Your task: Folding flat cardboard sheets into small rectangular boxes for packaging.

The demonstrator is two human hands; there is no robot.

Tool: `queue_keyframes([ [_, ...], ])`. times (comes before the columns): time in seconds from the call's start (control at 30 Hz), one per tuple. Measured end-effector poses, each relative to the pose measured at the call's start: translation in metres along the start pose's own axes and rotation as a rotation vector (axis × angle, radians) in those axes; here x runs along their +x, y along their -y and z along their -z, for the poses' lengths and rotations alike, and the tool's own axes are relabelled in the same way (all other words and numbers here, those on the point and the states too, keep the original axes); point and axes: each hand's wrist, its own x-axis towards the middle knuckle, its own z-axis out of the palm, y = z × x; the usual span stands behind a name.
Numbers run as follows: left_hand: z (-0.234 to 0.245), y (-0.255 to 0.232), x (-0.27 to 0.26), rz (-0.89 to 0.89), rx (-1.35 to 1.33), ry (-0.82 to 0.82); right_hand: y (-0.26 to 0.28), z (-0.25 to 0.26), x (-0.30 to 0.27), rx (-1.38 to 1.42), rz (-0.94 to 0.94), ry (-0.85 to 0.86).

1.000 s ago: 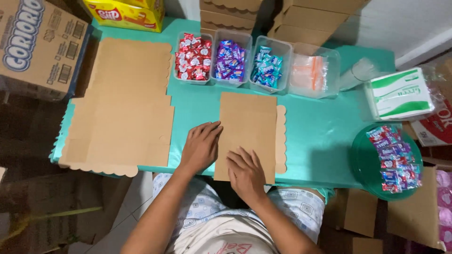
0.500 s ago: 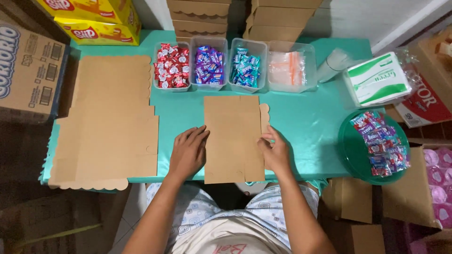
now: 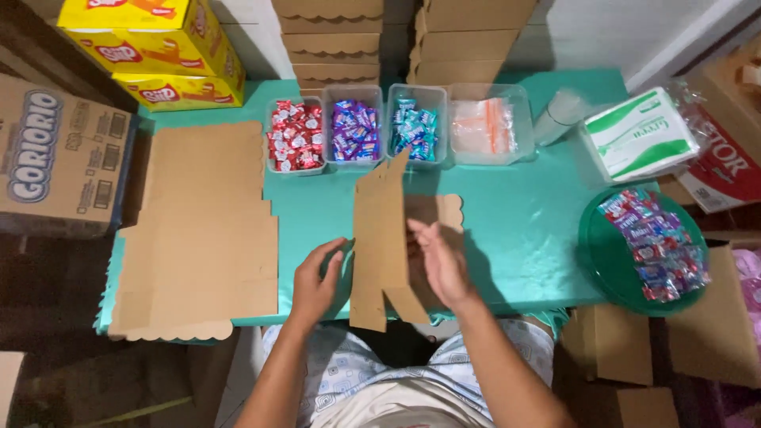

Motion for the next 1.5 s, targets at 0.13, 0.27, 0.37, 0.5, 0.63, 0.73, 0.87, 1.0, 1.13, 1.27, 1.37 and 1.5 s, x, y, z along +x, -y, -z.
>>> queue_keyframes([
  [0.13,0.017,-0.002,-0.017,0.104,-0.241,-0.12,-0.071,0.032,0.019,-0.366,-0.052,0.213],
  [0.27,0.044,0.004,-0.022,0.146,-0.353,-0.225,-0.072,-0.008,0.017,-0.696,0.274,0.468],
  [0.37,0.067,0.008,-0.021,0.176,-0.302,-0.251,-0.054,-0.035,0.008,-1.046,0.477,0.504],
  [0.5,0.085,-0.011,-0.018,0.293,-0.158,-0.216,-0.079,-0.025,0.02,-1.452,0.828,0.462],
  [0.63,0.088,0.001,-0.016,0.314,-0.068,-0.256,-0.093,-0.007,0.025,-1.5,0.796,0.431],
  [0.73,0.089,0.019,-0.016,0.259,0.077,-0.347,-0.088,-0.002,0.026,-1.513,0.789,0.443],
  [0.87,0.091,0.03,-0.007,0.146,0.183,-0.439,-0.091,0.007,0.031,-1.483,0.843,0.471],
  [1.0,0.099,0.016,0.007,0.09,0.17,-0.38,-0.087,0.016,0.032,-1.356,0.78,0.463],
  [1.13,0.098,-0.016,0.021,-0.017,0.389,-0.11,-0.051,0.042,0.033,-1.394,0.829,0.206],
  [1.27,0.1,-0.021,0.046,-0.017,0.482,0.156,-0.017,0.088,0.036,-1.349,0.549,-0.232],
  [1.37,0.095,-0.049,0.069,-0.076,0.542,0.295,-0.015,0.136,0.043,-1.4,0.203,-0.351],
  [1.5,0.061,-0.084,0.097,-0.223,0.618,0.478,-0.01,0.149,0.036,-1.51,-0.083,-0.299],
])
